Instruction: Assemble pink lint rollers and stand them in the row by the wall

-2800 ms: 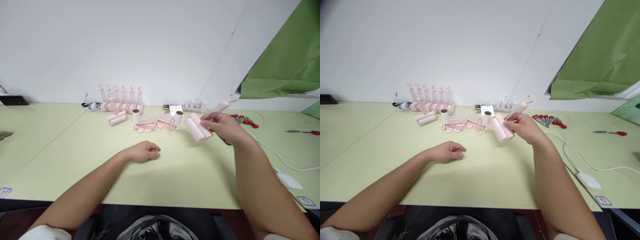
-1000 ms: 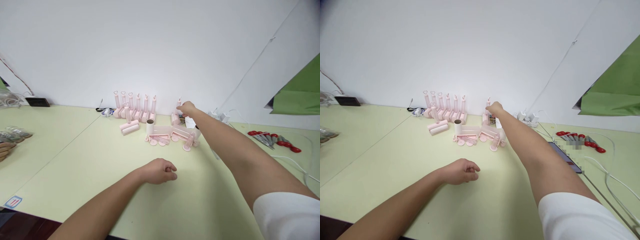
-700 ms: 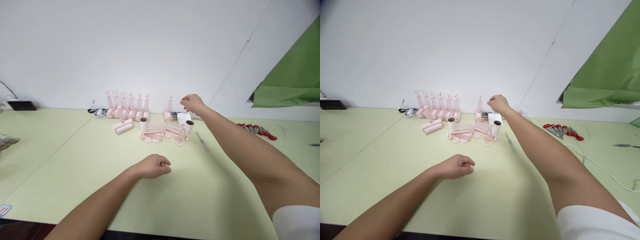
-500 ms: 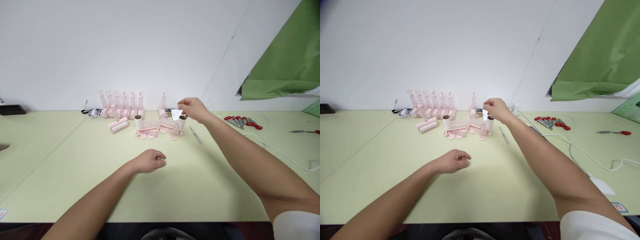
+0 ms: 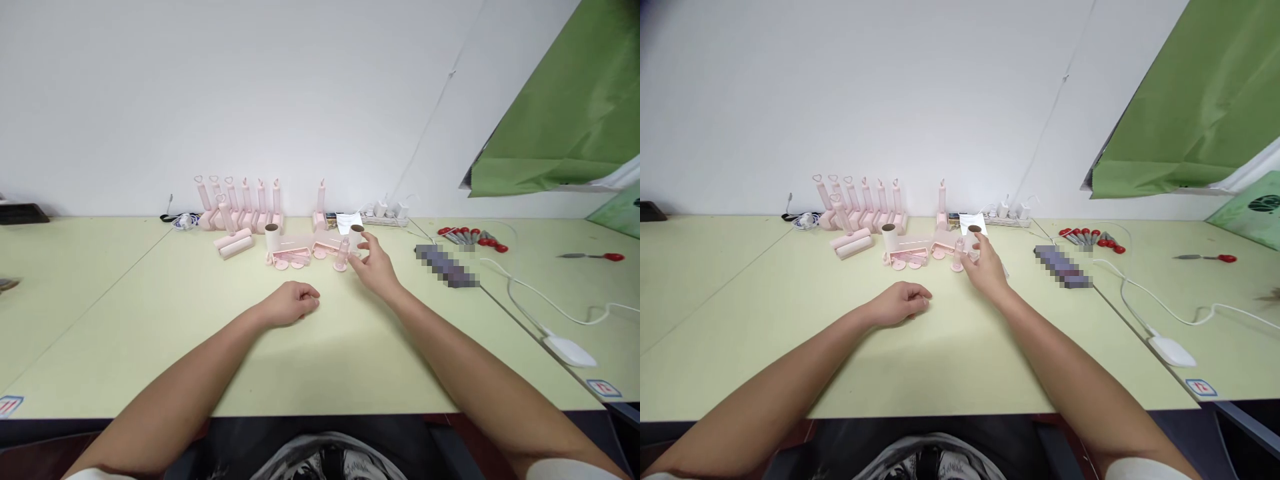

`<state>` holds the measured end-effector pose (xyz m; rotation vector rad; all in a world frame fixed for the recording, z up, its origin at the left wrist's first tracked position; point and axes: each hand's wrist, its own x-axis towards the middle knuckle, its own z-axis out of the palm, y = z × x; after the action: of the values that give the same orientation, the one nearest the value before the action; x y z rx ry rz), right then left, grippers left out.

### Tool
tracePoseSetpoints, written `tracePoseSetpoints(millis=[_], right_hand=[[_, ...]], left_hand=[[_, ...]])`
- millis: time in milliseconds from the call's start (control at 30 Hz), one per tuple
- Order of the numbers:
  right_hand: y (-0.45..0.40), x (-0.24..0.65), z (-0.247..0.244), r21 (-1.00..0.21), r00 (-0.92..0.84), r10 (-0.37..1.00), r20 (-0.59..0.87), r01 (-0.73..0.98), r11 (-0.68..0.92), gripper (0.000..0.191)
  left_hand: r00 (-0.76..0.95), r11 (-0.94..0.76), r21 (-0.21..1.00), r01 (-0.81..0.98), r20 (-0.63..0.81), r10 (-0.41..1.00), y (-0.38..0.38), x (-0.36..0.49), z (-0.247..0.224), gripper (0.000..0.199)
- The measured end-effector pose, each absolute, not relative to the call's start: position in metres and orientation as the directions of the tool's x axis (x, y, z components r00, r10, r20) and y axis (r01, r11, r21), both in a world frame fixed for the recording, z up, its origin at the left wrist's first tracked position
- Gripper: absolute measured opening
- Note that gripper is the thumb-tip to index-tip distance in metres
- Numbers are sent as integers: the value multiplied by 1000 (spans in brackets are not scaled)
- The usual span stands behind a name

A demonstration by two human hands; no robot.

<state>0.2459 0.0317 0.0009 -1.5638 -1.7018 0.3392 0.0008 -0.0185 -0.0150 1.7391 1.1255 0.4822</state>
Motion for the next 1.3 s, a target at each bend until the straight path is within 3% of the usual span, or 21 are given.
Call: tracePoseSetpoints(millis=[233, 400, 567, 700, 800, 933, 1133, 1300], right_hand=[[14, 266, -19, -784, 165, 977, 134, 620, 2, 55], [19, 268, -23, -867, 85, 995, 60, 499, 10, 20], [17, 261, -23, -902, 16, 999, 30, 430, 20, 16], [13, 256, -20, -901, -50, 999, 16, 432, 37, 17], [11, 255, -19, -892, -125, 992, 23, 445, 77, 18], [11, 255, -21, -868, -183, 982, 52, 479, 135, 19], [14, 255, -27, -841, -228, 971, 69, 510, 180, 19], [15, 251, -29, -819, -255, 962, 97, 529, 222, 19]], left_hand=[[267, -225, 698, 680, 49, 962, 2, -19, -10, 29], [31, -121, 635, 763, 151, 988, 23, -43, -13, 26], [-142, -27, 596, 803, 236, 961, 37, -58, -15, 28], [-82, -90, 504, 859, 309, 948, 36, -54, -16, 36], [-6, -139, 345, 928, 386, 922, 29, -40, -18, 40], [64, -129, 170, 977, 342, 938, 21, -23, -19, 42], [257, -286, 69, 956, 283, 924, 22, -13, -24, 57], [379, -402, 75, 913, 215, 900, 25, -8, -30, 58]])
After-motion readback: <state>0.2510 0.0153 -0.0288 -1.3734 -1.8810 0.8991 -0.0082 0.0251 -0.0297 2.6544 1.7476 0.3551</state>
